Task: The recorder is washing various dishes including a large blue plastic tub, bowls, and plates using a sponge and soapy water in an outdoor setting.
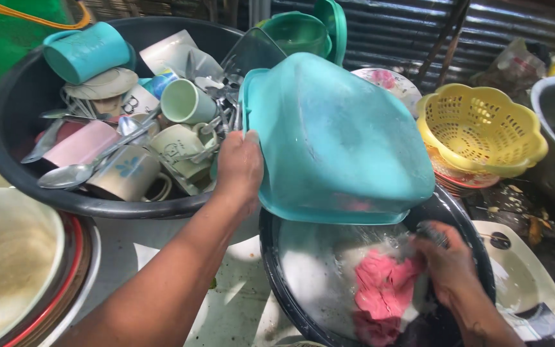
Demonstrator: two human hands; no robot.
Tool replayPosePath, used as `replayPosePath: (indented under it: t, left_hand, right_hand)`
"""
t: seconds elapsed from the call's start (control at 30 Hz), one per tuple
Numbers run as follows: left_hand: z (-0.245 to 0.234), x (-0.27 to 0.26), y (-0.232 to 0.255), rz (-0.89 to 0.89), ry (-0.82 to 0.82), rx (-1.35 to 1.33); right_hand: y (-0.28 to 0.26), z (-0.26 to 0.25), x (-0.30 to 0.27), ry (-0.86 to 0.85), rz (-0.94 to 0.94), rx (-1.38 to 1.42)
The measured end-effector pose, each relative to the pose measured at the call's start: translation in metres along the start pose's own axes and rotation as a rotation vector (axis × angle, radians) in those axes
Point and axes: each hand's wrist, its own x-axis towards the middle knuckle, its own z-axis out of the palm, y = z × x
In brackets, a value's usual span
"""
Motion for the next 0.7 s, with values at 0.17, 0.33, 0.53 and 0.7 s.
replayPosePath:
  t: [0.17, 0.33, 0.53, 0.7]
  left_hand:
    - [0.000, -0.016, -0.025, -0.178, -0.176, -0.229]
    - [-0.008, -0.038, 0.004, -0.205, -0.192, 0.078]
    - [0.008, -0.011, -0.057, -0.035, -0.197, 0.553]
    - [0.004, -0.011, -0.050, 0.205, -0.184, 0.733]
  right_hand:
    - [-0.073, 0.016, -0.070, 0.294, -0.683, -0.271]
    - [-0.072, 0.036, -0.094, 0.214, -0.803, -0.375]
    - [-0.085, 0.124, -0.134, -0.205, -1.222, -0.486]
    - [-0.142, 0.174, -0.102, -0.320, -1.576, -0.551]
